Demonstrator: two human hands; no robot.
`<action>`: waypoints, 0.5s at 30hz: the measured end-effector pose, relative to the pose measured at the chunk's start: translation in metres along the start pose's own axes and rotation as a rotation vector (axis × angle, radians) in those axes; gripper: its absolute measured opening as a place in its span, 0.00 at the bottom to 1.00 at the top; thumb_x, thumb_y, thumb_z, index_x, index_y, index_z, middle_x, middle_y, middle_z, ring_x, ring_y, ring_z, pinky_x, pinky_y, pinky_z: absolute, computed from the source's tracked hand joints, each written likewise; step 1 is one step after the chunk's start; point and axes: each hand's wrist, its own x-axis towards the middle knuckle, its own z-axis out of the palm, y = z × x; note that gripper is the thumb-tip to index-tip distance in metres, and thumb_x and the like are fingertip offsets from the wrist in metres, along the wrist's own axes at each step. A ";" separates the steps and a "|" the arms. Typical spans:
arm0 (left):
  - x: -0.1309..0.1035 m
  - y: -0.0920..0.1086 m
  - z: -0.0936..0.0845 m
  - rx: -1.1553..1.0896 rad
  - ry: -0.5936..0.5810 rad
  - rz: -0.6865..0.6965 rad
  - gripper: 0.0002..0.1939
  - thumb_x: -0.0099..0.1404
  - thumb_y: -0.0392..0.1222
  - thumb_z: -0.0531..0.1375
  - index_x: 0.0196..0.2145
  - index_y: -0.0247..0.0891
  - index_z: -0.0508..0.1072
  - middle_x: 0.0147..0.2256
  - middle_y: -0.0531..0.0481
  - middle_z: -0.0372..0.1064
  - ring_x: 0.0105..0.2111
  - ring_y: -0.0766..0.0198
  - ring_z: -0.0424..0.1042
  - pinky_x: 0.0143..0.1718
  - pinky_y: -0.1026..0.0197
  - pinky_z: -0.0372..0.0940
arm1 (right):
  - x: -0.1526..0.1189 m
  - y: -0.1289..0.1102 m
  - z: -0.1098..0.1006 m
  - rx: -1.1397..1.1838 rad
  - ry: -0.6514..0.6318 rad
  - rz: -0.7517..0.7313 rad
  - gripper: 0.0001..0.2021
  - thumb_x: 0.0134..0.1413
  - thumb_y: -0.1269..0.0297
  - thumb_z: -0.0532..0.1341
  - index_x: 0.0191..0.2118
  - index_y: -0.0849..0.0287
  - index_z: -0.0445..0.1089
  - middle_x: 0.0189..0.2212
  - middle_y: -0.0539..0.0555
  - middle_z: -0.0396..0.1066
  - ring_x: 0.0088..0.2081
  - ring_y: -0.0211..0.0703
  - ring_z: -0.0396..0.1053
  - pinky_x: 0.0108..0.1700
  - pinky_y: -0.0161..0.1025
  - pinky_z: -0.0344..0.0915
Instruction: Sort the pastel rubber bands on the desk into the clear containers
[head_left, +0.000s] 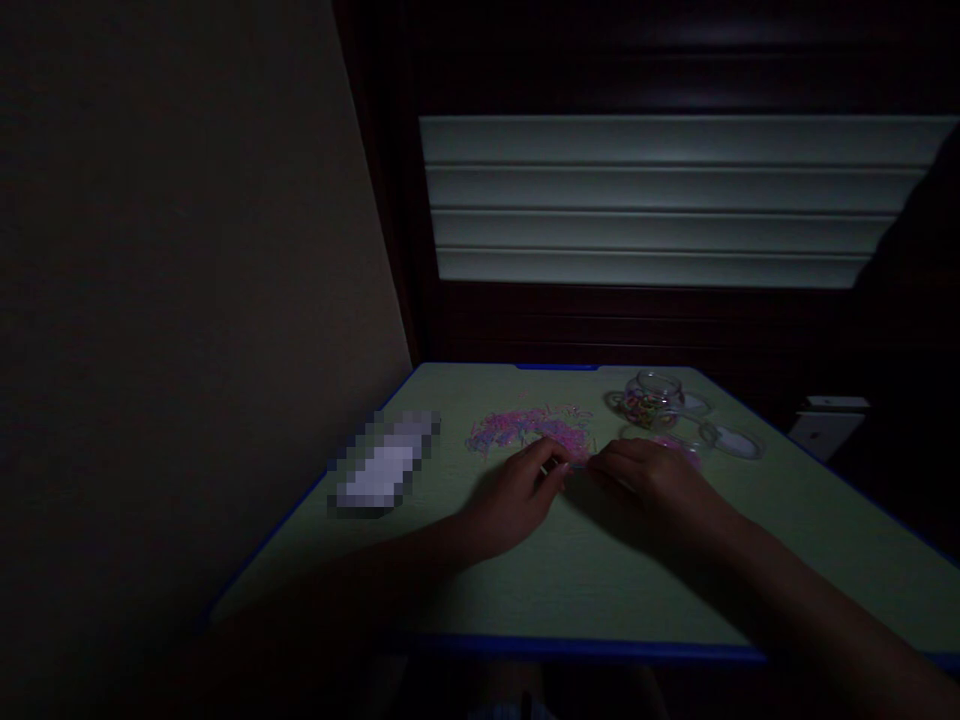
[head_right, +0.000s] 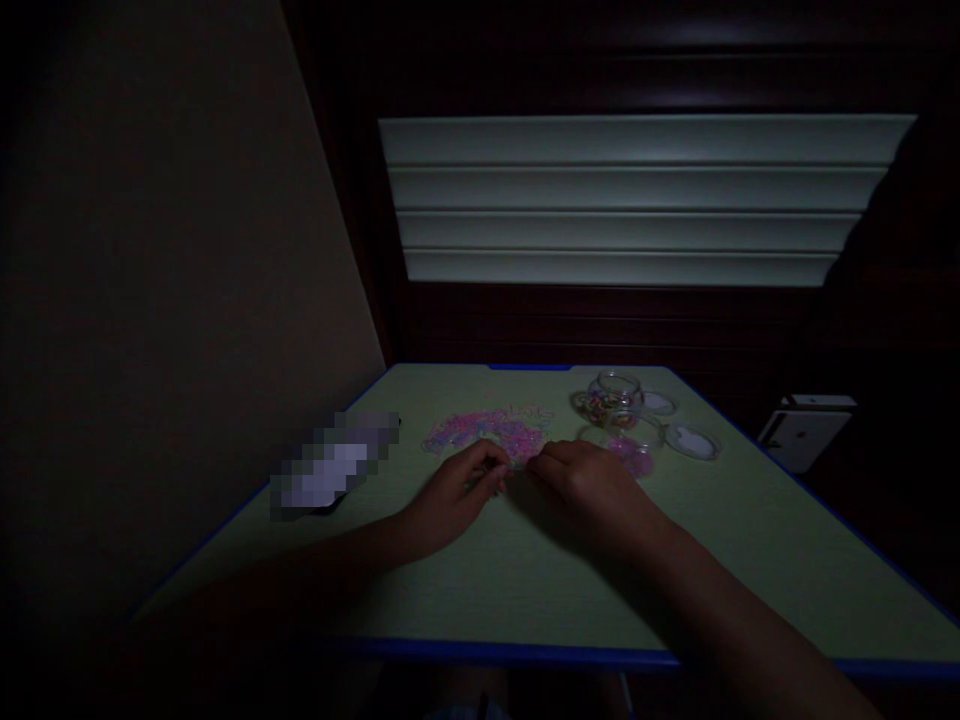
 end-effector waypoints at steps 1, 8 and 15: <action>0.000 0.000 0.000 -0.001 -0.001 -0.002 0.08 0.69 0.42 0.49 0.39 0.39 0.65 0.34 0.52 0.67 0.35 0.65 0.68 0.38 0.62 0.64 | 0.000 -0.001 0.000 0.002 0.001 0.001 0.10 0.59 0.69 0.52 0.36 0.61 0.70 0.30 0.57 0.69 0.31 0.39 0.65 0.34 0.36 0.57; -0.001 0.000 0.000 -0.001 -0.015 -0.026 0.07 0.68 0.42 0.50 0.40 0.39 0.65 0.34 0.52 0.67 0.35 0.65 0.68 0.38 0.61 0.64 | 0.001 -0.002 -0.003 -0.032 0.007 -0.026 0.10 0.59 0.69 0.52 0.34 0.62 0.71 0.27 0.56 0.68 0.29 0.39 0.63 0.32 0.36 0.55; 0.000 0.000 0.000 -0.023 -0.028 -0.012 0.06 0.68 0.41 0.50 0.39 0.39 0.65 0.36 0.51 0.67 0.36 0.65 0.68 0.38 0.62 0.64 | -0.001 0.003 -0.004 -0.076 0.027 -0.021 0.10 0.59 0.70 0.53 0.37 0.61 0.72 0.27 0.54 0.68 0.29 0.39 0.63 0.32 0.35 0.54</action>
